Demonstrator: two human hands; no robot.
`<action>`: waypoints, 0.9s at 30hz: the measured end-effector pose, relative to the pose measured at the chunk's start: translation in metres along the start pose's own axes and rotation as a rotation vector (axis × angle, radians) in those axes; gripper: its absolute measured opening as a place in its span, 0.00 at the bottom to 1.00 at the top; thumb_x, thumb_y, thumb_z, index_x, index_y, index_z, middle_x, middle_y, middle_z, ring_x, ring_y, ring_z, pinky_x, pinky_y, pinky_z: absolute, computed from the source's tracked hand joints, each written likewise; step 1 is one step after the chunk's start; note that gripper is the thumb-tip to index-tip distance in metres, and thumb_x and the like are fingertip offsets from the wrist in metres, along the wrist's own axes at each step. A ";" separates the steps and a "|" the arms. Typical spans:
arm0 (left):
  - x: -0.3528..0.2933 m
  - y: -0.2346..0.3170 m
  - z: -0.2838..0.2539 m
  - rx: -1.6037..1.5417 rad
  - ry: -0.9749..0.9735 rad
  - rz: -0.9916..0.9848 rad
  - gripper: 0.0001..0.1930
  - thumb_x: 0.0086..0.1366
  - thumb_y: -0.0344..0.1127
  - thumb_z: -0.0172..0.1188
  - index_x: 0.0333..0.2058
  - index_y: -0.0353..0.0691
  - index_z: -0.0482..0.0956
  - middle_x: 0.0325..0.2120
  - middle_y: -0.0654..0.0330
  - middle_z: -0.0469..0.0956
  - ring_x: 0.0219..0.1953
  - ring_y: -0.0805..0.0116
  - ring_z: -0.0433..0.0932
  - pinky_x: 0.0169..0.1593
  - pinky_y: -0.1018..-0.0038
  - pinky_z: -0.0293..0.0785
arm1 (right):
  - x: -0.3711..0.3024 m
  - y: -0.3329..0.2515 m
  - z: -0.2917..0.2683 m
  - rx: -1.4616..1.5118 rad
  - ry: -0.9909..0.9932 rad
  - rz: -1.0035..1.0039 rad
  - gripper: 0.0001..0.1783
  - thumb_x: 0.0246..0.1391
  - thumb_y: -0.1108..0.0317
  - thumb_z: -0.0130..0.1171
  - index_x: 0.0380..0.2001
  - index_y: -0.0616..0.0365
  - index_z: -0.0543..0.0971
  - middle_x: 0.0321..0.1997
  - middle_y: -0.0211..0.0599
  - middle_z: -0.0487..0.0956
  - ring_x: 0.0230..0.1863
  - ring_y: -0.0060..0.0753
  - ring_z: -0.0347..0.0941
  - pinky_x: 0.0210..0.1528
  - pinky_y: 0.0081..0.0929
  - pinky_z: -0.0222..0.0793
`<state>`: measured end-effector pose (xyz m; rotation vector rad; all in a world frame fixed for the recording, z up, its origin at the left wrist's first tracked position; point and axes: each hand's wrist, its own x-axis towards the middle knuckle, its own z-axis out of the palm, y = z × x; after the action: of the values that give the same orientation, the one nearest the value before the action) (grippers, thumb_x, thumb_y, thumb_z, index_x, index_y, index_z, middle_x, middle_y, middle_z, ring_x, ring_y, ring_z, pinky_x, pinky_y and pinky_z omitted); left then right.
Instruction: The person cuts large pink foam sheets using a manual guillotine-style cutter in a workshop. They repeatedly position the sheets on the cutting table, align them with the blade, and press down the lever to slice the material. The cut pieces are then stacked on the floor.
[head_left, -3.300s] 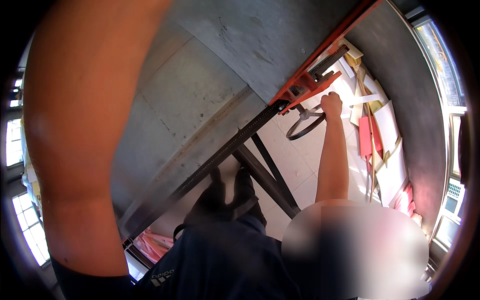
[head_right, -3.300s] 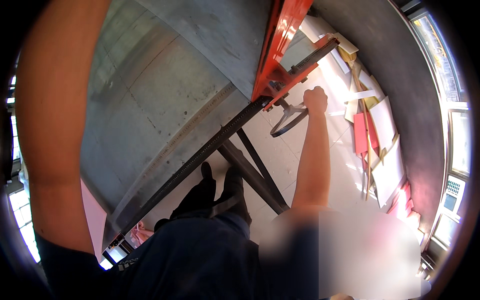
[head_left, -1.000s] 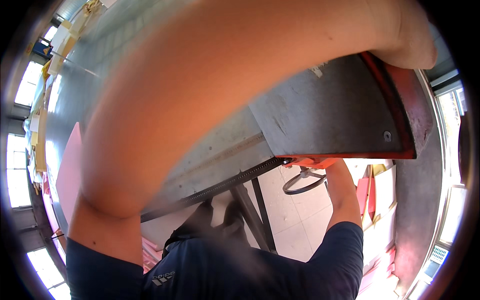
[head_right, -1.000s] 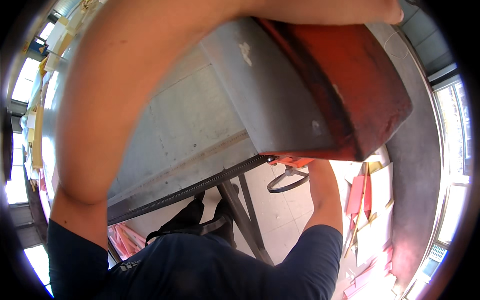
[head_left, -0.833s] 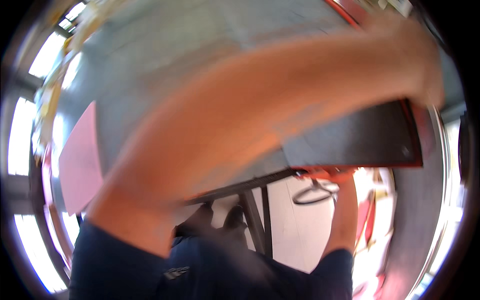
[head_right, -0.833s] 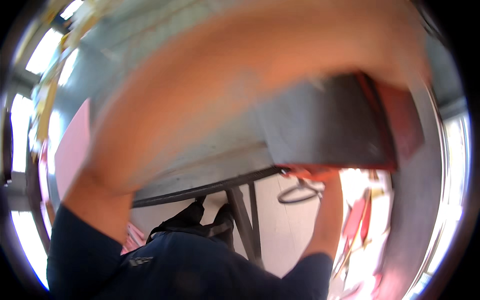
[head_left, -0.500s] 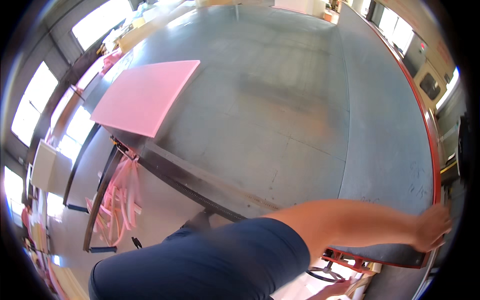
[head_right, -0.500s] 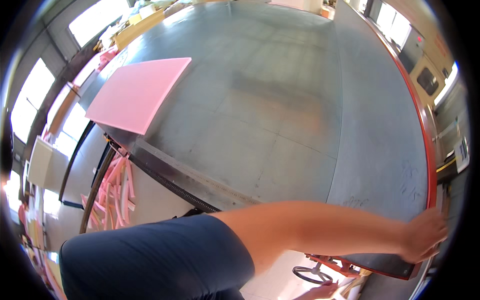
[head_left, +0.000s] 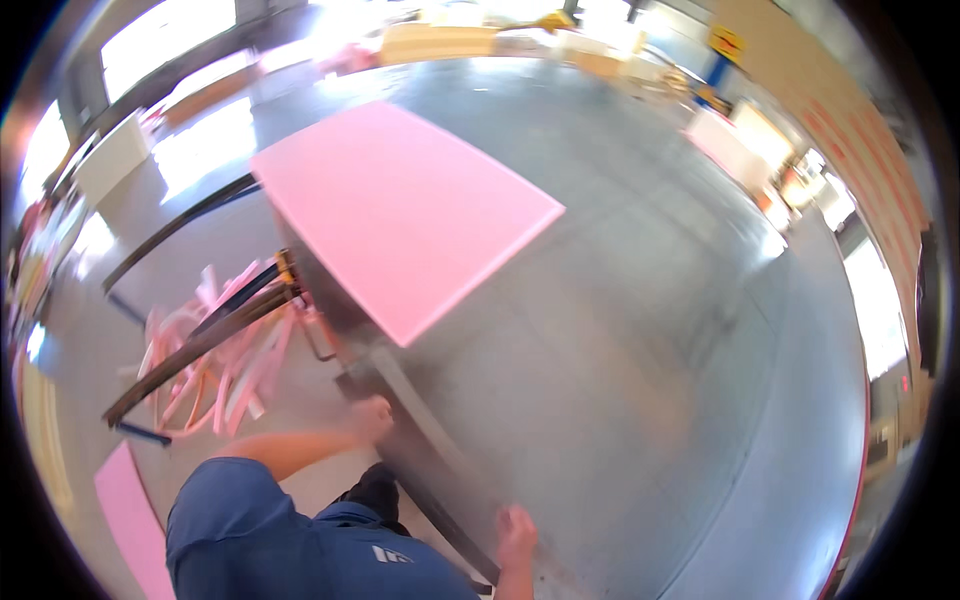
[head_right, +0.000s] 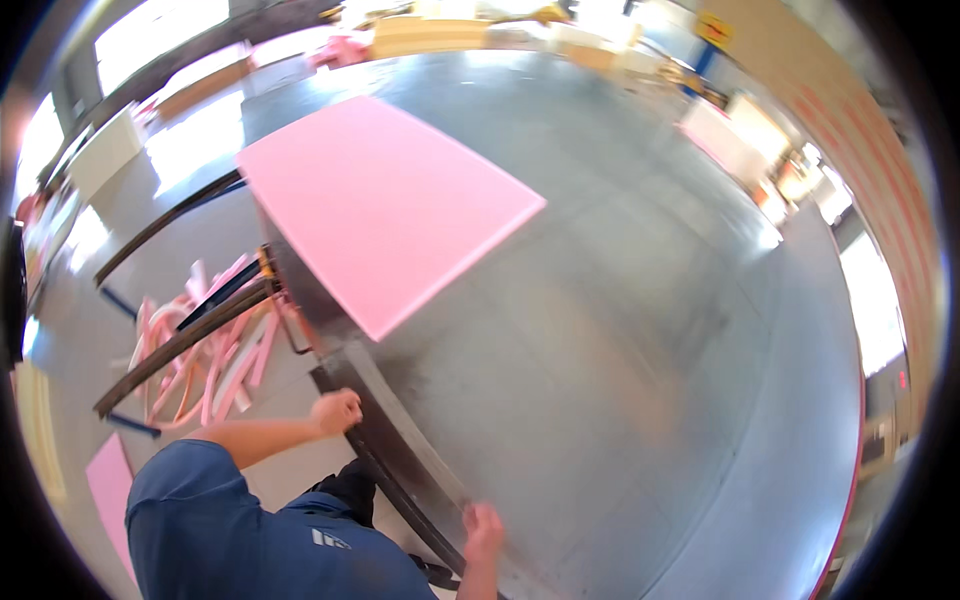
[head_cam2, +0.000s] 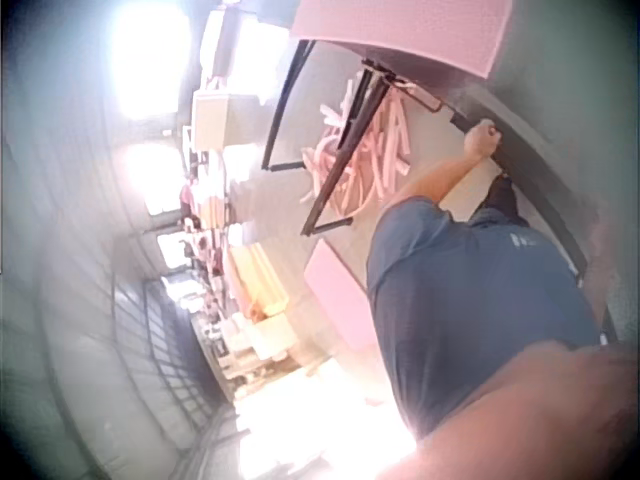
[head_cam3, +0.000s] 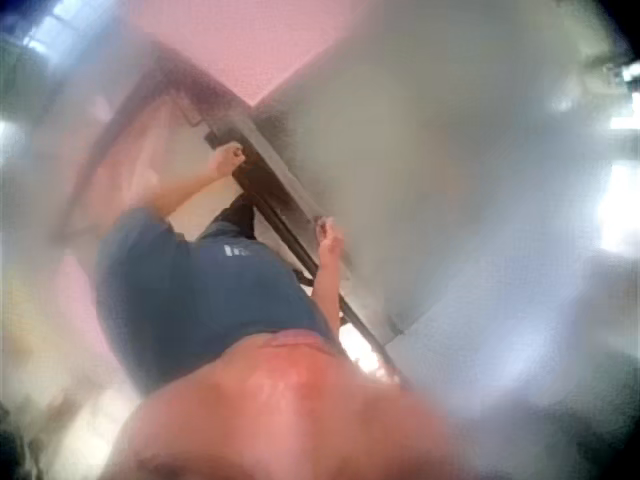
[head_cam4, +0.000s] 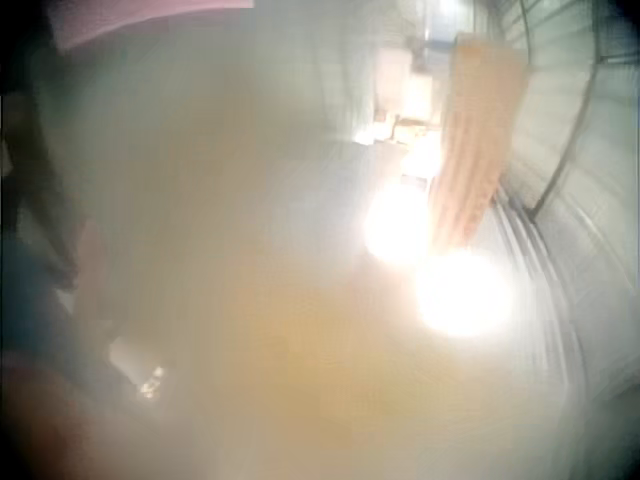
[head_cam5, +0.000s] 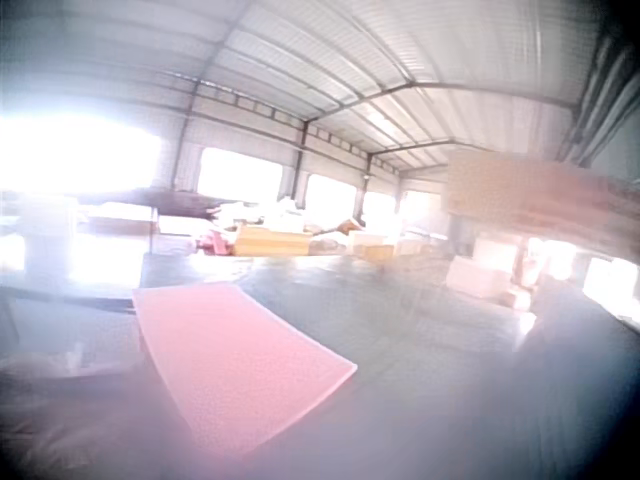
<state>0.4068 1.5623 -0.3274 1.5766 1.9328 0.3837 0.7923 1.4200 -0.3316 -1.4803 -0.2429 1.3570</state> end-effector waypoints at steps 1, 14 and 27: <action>0.013 -0.022 -0.022 -0.155 0.139 -0.064 0.15 0.59 0.42 0.63 0.41 0.41 0.79 0.33 0.58 0.83 0.36 0.62 0.83 0.41 0.67 0.78 | 0.036 0.009 0.041 -0.002 -0.131 0.042 0.13 0.59 0.61 0.60 0.39 0.60 0.76 0.36 0.36 0.79 0.36 0.31 0.77 0.40 0.26 0.74; 0.071 -0.207 -0.084 -1.154 0.409 -0.397 0.11 0.63 0.38 0.61 0.36 0.36 0.78 0.31 0.59 0.81 0.31 0.69 0.80 0.38 0.71 0.79 | 0.211 -0.035 0.535 -0.007 -0.295 0.083 0.26 0.52 0.70 0.65 0.52 0.71 0.73 0.48 0.47 0.78 0.47 0.43 0.76 0.47 0.41 0.75; 0.275 -0.103 -0.159 -1.635 0.148 -0.020 0.35 0.71 0.55 0.42 0.64 0.29 0.58 0.61 0.41 0.66 0.62 0.42 0.67 0.63 0.46 0.67 | 0.060 -0.308 0.094 -0.352 0.109 -0.219 0.25 0.47 0.64 0.69 0.46 0.71 0.78 0.41 0.43 0.82 0.40 0.35 0.80 0.45 0.31 0.75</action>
<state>0.1995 1.8237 -0.3382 0.3905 0.9692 1.5497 0.8823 1.6430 -0.1095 -1.7547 -0.5805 1.0905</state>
